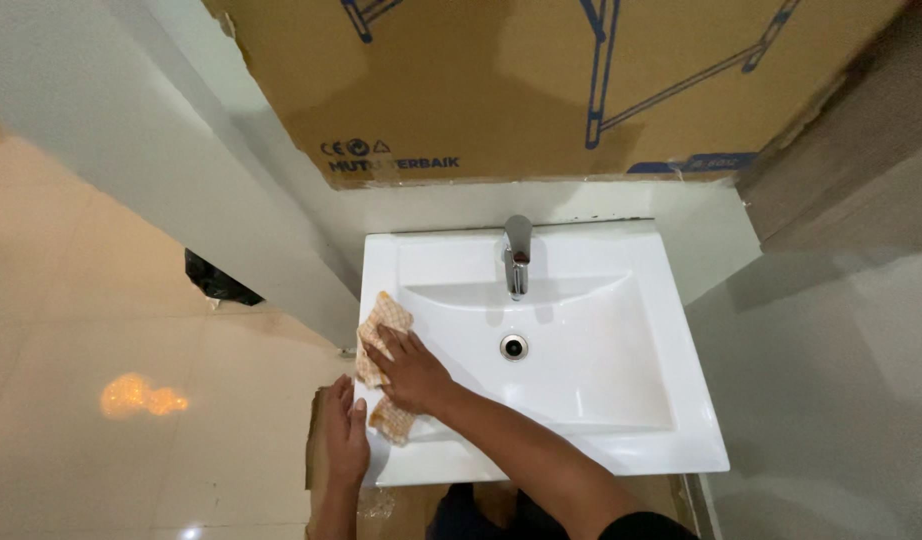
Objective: The person wipes the edges, basin, and faucet of a ceramic sink using a cloth.
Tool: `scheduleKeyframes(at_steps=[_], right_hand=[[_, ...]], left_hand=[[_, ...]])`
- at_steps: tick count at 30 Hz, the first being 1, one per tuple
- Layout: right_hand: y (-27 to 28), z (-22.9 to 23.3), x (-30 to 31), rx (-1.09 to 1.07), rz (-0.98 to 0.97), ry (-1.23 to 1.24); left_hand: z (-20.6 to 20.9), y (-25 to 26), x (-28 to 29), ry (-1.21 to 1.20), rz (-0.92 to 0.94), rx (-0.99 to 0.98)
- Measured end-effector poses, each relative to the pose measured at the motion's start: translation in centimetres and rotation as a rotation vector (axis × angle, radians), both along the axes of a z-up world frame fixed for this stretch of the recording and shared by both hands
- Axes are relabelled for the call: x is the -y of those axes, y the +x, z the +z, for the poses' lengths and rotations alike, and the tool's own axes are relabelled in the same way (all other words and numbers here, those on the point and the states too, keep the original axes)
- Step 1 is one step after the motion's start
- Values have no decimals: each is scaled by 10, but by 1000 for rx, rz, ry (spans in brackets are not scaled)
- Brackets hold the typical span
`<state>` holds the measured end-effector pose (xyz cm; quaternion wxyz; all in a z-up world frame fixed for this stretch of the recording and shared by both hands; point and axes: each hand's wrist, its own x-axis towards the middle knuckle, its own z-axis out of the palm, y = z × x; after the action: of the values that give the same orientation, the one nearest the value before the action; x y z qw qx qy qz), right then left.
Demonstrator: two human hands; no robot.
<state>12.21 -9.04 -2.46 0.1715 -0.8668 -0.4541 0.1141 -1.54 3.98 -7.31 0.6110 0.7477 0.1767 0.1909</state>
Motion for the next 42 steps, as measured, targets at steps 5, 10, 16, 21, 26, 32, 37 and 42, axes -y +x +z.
scheduleKeyframes(at_steps=[5,10,16,21,26,32,37,42], right_hand=[[-36,-8,18,-67,195,76],[-39,-9,15,93,375,-89],[5,-1,-11,-38,144,-13],[51,-17,-31,61,43,31],[95,-23,-51,140,-60,62],[133,-22,-63,136,-173,35],[145,-35,-49,145,-289,21],[143,-39,-6,252,-312,-89]], left_hand=[[13,1,3,-27,25,-104],[5,-2,0,98,19,0],[6,0,7,77,23,35],[21,1,15,247,59,-113],[27,7,13,161,46,-72],[36,7,16,384,45,-123],[42,10,16,405,52,-136],[42,6,17,343,45,-162]])
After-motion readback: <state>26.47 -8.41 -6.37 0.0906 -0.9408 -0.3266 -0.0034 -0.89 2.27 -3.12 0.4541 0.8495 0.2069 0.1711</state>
